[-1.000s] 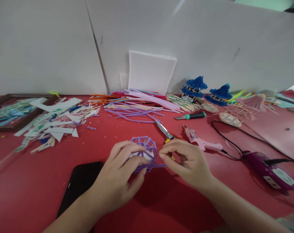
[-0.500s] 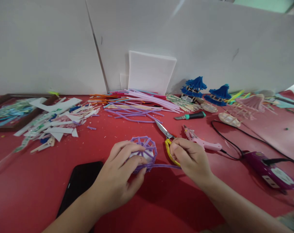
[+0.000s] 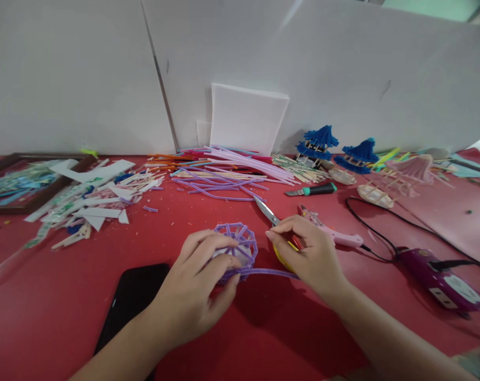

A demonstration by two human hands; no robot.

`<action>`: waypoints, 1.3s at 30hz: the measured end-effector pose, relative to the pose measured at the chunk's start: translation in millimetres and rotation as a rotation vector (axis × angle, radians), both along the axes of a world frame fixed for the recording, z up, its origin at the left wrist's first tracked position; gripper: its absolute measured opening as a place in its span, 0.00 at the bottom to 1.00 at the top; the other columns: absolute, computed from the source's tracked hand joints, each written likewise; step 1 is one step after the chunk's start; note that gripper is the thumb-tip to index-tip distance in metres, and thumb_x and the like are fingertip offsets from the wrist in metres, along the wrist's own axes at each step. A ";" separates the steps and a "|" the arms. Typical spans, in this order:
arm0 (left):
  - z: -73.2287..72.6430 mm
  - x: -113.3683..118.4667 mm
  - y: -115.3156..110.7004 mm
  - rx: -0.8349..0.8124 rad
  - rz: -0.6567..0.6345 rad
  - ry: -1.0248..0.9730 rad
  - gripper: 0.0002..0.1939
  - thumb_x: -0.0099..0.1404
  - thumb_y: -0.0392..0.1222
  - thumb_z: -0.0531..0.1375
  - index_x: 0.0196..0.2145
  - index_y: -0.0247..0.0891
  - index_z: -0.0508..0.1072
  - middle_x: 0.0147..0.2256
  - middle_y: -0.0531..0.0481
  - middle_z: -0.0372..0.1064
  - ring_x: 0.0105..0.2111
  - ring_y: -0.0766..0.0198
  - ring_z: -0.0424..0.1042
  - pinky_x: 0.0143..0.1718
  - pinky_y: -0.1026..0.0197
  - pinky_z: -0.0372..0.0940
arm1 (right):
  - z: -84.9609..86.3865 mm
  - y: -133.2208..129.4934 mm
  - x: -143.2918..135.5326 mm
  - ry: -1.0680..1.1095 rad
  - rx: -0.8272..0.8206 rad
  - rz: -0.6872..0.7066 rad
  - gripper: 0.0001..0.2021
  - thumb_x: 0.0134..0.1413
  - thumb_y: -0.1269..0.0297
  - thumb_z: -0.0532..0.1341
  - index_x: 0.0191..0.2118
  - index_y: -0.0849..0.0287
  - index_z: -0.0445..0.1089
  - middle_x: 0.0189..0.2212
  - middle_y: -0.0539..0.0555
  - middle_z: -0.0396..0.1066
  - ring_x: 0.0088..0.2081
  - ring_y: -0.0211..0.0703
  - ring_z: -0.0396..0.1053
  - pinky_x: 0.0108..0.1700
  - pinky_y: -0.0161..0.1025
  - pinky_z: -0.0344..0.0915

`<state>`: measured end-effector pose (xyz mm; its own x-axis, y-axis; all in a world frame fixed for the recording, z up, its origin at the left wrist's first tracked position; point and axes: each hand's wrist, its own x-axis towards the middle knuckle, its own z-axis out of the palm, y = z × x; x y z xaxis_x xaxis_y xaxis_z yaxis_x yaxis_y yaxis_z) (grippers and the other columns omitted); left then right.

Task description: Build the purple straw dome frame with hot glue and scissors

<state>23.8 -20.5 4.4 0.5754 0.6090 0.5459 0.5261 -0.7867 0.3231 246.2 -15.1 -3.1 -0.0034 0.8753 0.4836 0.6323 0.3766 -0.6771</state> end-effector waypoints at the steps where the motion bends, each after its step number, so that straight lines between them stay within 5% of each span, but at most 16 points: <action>1: -0.2 -0.1 0.0 0.002 -0.003 -0.003 0.07 0.63 0.32 0.57 0.39 0.39 0.71 0.45 0.46 0.68 0.48 0.56 0.61 0.53 0.52 0.59 | 0.4 -0.5 0.0 -0.001 -0.003 -0.012 0.08 0.57 0.65 0.60 0.27 0.58 0.68 0.24 0.50 0.69 0.27 0.38 0.65 0.30 0.35 0.62; 9: -0.7 -1.4 -0.2 -0.010 -0.015 -0.005 0.07 0.63 0.31 0.57 0.39 0.38 0.70 0.46 0.46 0.67 0.49 0.56 0.59 0.53 0.54 0.58 | 3.5 -3.1 0.1 -0.024 -0.058 -0.040 0.19 0.62 0.60 0.55 0.19 0.58 0.56 0.16 0.44 0.51 0.19 0.33 0.53 0.22 0.33 0.51; 16: -0.8 -1.6 -0.8 -0.019 -0.009 -0.004 0.07 0.63 0.31 0.57 0.39 0.39 0.70 0.46 0.47 0.67 0.50 0.56 0.59 0.54 0.53 0.57 | -1.2 -2.8 1.9 0.039 -0.003 0.034 0.09 0.63 0.65 0.54 0.38 0.57 0.72 0.31 0.53 0.75 0.33 0.41 0.73 0.36 0.37 0.68; 22: -0.5 -0.2 0.0 0.003 -0.004 -0.005 0.07 0.63 0.31 0.57 0.39 0.38 0.71 0.45 0.46 0.68 0.48 0.56 0.61 0.52 0.53 0.60 | 0.0 -2.0 -0.2 -0.049 0.081 0.086 0.06 0.57 0.69 0.61 0.35 0.56 0.76 0.31 0.52 0.77 0.34 0.42 0.74 0.38 0.38 0.69; 30: -0.9 -1.0 0.6 0.009 0.002 -0.004 0.07 0.63 0.32 0.57 0.39 0.39 0.71 0.45 0.45 0.68 0.48 0.56 0.62 0.52 0.52 0.61 | 1.7 -2.8 -0.1 -0.150 0.004 -0.028 0.22 0.63 0.61 0.54 0.17 0.57 0.53 0.15 0.45 0.51 0.19 0.33 0.52 0.22 0.34 0.51; 32: -0.4 -0.7 0.4 0.007 0.000 -0.006 0.07 0.63 0.32 0.57 0.38 0.38 0.71 0.45 0.45 0.68 0.48 0.56 0.62 0.52 0.53 0.60 | 0.6 -2.3 -0.2 -0.150 -0.015 0.008 0.19 0.62 0.62 0.55 0.19 0.58 0.59 0.17 0.47 0.58 0.21 0.34 0.58 0.24 0.34 0.55; 36: -0.1 -0.5 -0.1 0.013 0.006 0.006 0.07 0.63 0.32 0.57 0.39 0.39 0.71 0.45 0.45 0.69 0.48 0.55 0.62 0.51 0.52 0.61 | -2.7 0.6 0.8 -0.133 -0.014 0.069 0.07 0.59 0.66 0.58 0.40 0.56 0.72 0.29 0.52 0.71 0.31 0.40 0.70 0.34 0.36 0.65; 39: -0.4 -0.7 -0.1 0.008 0.014 0.008 0.08 0.63 0.32 0.57 0.39 0.40 0.71 0.45 0.45 0.69 0.49 0.55 0.62 0.52 0.51 0.61 | -4.1 2.7 2.7 -0.149 0.004 0.042 0.10 0.59 0.64 0.59 0.28 0.57 0.72 0.27 0.53 0.70 0.29 0.40 0.69 0.32 0.37 0.66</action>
<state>23.1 -20.7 4.0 0.5712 0.6122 0.5468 0.5392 -0.7821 0.3124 248.9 -12.3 -7.2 -0.1120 0.8709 0.4785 0.7094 0.4072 -0.5752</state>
